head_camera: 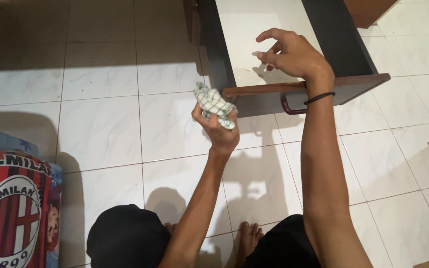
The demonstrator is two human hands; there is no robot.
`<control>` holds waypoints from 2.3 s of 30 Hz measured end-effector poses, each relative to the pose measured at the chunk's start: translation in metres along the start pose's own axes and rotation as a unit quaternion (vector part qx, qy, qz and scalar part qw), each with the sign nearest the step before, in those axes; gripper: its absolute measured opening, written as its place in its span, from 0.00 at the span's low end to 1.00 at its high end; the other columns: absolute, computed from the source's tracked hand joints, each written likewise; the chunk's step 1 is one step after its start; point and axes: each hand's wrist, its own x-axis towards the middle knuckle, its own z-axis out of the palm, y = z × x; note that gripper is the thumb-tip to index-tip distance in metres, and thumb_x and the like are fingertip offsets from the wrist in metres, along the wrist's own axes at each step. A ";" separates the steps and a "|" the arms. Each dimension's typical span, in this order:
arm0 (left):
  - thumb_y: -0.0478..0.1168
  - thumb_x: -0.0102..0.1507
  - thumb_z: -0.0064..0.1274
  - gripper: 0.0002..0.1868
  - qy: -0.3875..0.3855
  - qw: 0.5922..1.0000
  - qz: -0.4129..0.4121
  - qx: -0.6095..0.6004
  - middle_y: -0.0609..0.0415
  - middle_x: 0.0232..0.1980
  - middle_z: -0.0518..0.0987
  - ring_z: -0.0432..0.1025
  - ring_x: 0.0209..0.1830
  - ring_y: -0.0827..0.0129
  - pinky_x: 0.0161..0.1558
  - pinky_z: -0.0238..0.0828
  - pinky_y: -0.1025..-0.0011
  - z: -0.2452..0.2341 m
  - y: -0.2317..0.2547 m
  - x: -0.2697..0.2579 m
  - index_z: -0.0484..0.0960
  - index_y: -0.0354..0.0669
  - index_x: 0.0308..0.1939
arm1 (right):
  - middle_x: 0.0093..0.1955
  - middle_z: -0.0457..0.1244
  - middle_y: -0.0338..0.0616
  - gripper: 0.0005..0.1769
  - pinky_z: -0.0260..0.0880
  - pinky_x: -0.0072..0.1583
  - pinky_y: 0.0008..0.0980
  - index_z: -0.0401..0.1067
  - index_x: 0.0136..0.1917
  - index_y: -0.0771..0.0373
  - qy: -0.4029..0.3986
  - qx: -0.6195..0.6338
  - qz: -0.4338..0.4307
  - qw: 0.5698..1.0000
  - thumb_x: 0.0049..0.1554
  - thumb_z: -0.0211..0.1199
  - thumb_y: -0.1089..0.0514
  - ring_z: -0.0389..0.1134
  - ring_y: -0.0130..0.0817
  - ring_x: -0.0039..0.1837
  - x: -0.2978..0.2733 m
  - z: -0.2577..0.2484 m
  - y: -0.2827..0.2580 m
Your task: The person cleans the inside of an open wooden drawer using a patterned cloth. They wipe the bottom, sides, and front edge of the drawer while sitting on the floor.
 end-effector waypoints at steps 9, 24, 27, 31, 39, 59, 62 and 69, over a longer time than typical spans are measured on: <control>0.33 0.63 0.61 0.22 -0.020 0.999 -0.048 0.003 0.32 0.68 0.57 0.59 0.69 0.44 0.62 0.66 0.53 -0.002 0.015 0.019 0.71 0.35 0.59 | 0.45 0.71 0.46 0.25 0.71 0.50 0.35 0.70 0.67 0.54 -0.005 -0.019 0.013 1.000 0.59 0.67 0.49 0.74 0.32 0.44 -0.002 -0.001 -0.001; 0.34 0.63 0.61 0.26 -0.056 0.995 -0.079 -0.003 0.31 0.68 0.60 0.61 0.67 0.43 0.64 0.66 0.51 -0.006 0.014 0.017 0.68 0.36 0.62 | 0.45 0.72 0.44 0.27 0.70 0.50 0.35 0.68 0.70 0.50 0.002 -0.018 0.016 1.000 0.58 0.67 0.51 0.74 0.32 0.44 -0.002 -0.002 -0.002; 0.33 0.61 0.58 0.29 -0.045 0.992 -0.117 -0.014 0.29 0.66 0.59 0.63 0.65 0.41 0.62 0.68 0.47 -0.006 0.006 0.003 0.66 0.39 0.65 | 0.44 0.71 0.47 0.26 0.71 0.50 0.35 0.69 0.69 0.51 0.008 -0.021 0.013 1.000 0.59 0.68 0.49 0.75 0.32 0.44 0.000 0.000 0.000; 0.34 0.70 0.56 0.30 -0.006 1.000 -0.025 -0.005 0.29 0.71 0.55 0.60 0.71 0.42 0.68 0.62 0.46 -0.002 0.011 0.004 0.54 0.39 0.69 | 0.45 0.72 0.46 0.27 0.71 0.49 0.35 0.69 0.69 0.52 0.012 -0.017 0.007 1.000 0.58 0.68 0.48 0.75 0.32 0.44 0.001 0.001 0.000; 0.36 0.66 0.57 0.25 -0.024 0.997 -0.077 0.022 0.32 0.69 0.58 0.63 0.68 0.44 0.66 0.64 0.50 0.001 0.014 0.006 0.67 0.34 0.65 | 0.46 0.72 0.48 0.27 0.71 0.50 0.35 0.69 0.69 0.52 0.006 -0.026 0.012 1.000 0.58 0.68 0.49 0.75 0.33 0.45 0.000 0.000 -0.002; 0.31 0.66 0.54 0.28 -0.042 0.992 -0.114 -0.021 0.31 0.67 0.64 0.61 0.68 0.40 0.66 0.64 0.47 -0.007 0.014 -0.002 0.61 0.33 0.67 | 0.46 0.72 0.46 0.26 0.71 0.50 0.36 0.69 0.69 0.52 0.005 -0.027 0.001 1.000 0.58 0.67 0.52 0.75 0.33 0.44 0.001 0.002 -0.002; 0.33 0.72 0.52 0.29 -0.033 0.995 -0.092 -0.021 0.29 0.72 0.56 0.61 0.71 0.43 0.70 0.61 0.46 -0.006 0.035 0.011 0.53 0.32 0.71 | 0.46 0.72 0.47 0.25 0.72 0.50 0.35 0.69 0.69 0.53 0.005 -0.021 0.004 1.000 0.59 0.67 0.51 0.75 0.32 0.44 0.004 0.000 -0.004; 0.32 0.67 0.51 0.26 -0.045 0.993 -0.103 -0.042 0.29 0.67 0.61 0.64 0.65 0.45 0.65 0.64 0.50 -0.005 0.023 0.010 0.60 0.33 0.67 | 0.46 0.72 0.50 0.24 0.73 0.50 0.35 0.70 0.68 0.55 0.006 -0.013 -0.021 1.000 0.59 0.67 0.53 0.76 0.34 0.44 0.004 0.001 0.004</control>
